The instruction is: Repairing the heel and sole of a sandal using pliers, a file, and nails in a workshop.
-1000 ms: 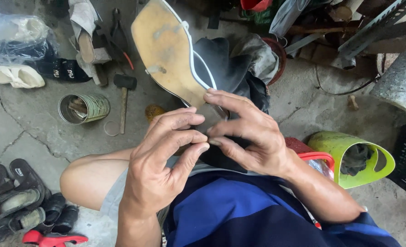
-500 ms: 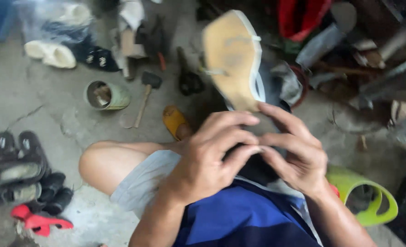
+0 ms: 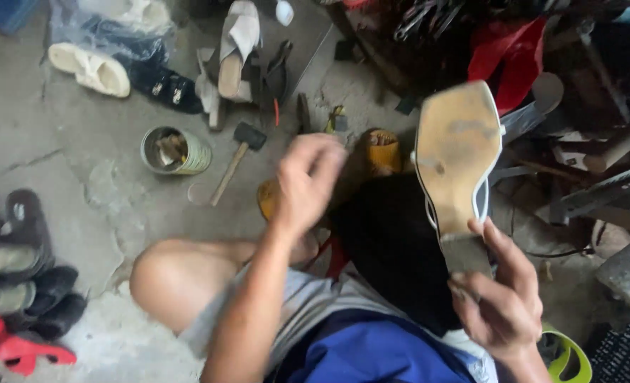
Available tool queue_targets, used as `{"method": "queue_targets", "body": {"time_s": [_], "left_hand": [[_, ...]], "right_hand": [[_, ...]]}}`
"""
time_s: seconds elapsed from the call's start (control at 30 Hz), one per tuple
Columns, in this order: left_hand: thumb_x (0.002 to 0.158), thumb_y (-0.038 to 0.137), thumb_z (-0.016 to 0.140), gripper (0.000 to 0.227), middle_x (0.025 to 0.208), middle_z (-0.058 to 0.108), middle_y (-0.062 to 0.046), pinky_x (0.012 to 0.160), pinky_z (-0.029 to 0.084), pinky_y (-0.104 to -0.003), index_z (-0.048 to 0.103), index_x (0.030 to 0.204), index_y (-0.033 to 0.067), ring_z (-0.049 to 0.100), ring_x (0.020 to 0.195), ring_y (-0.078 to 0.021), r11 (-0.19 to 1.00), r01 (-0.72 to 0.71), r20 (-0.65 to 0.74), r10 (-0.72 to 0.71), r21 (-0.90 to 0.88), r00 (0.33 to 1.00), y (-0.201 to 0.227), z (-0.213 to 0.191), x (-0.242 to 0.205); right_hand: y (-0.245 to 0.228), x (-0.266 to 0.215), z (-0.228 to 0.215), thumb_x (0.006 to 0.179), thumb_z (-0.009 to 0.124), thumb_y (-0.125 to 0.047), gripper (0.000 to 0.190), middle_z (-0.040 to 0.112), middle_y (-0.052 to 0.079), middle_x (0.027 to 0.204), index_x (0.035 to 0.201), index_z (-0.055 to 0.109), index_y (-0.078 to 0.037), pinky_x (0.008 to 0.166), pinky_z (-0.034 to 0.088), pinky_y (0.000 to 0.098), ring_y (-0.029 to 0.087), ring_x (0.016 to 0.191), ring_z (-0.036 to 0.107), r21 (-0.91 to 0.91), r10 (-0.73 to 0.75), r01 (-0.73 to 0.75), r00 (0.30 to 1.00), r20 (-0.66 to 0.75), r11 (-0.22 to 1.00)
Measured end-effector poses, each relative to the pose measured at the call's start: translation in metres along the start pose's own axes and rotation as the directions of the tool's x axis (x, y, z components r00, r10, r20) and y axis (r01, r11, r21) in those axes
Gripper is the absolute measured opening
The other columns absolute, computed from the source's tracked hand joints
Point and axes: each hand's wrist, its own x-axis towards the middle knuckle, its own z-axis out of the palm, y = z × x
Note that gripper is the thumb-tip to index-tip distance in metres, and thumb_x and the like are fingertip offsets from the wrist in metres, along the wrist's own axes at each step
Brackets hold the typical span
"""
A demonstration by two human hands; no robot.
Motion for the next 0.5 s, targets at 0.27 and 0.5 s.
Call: {"method": "queue_targets", "body": {"time_s": [0.27, 0.5], "left_hand": [[0.090, 0.031, 0.080, 0.086, 0.146, 0.045, -0.022, 0.098, 0.042, -0.058, 0.029, 0.159, 0.0180, 0.046, 0.126, -0.0454, 0.500, 0.573, -0.310, -0.514, 0.650, 0.800, -0.256, -0.008, 0.046], [0.104, 0.031, 0.060, 0.070, 0.127, 0.052, -0.020, 0.078, 0.051, -0.054, 0.023, 0.164, 0.0261, 0.057, 0.103, -0.0404, 0.230, 0.426, -0.306, -0.418, 0.875, 0.855, -0.329, -0.013, 0.067]], "right_hand": [[0.016, -0.061, -0.010, 0.082, 0.057, 0.012, 0.016, 0.028, 0.039, 0.162, 0.091, 0.053, 0.025, 0.113, 0.054, 0.0530, 0.055, 0.138, 0.053, -0.017, 0.433, -0.439, 0.891, -0.139, 0.898], [0.010, -0.086, -0.020, 0.059, 0.054, 0.030, 0.087, 0.055, 0.037, 0.152, 0.142, 0.051, 0.005, 0.116, 0.044, 0.0530, 0.045, 0.147, 0.053, 0.560, 0.950, -0.771, 0.291, -0.115, 0.304]]}}
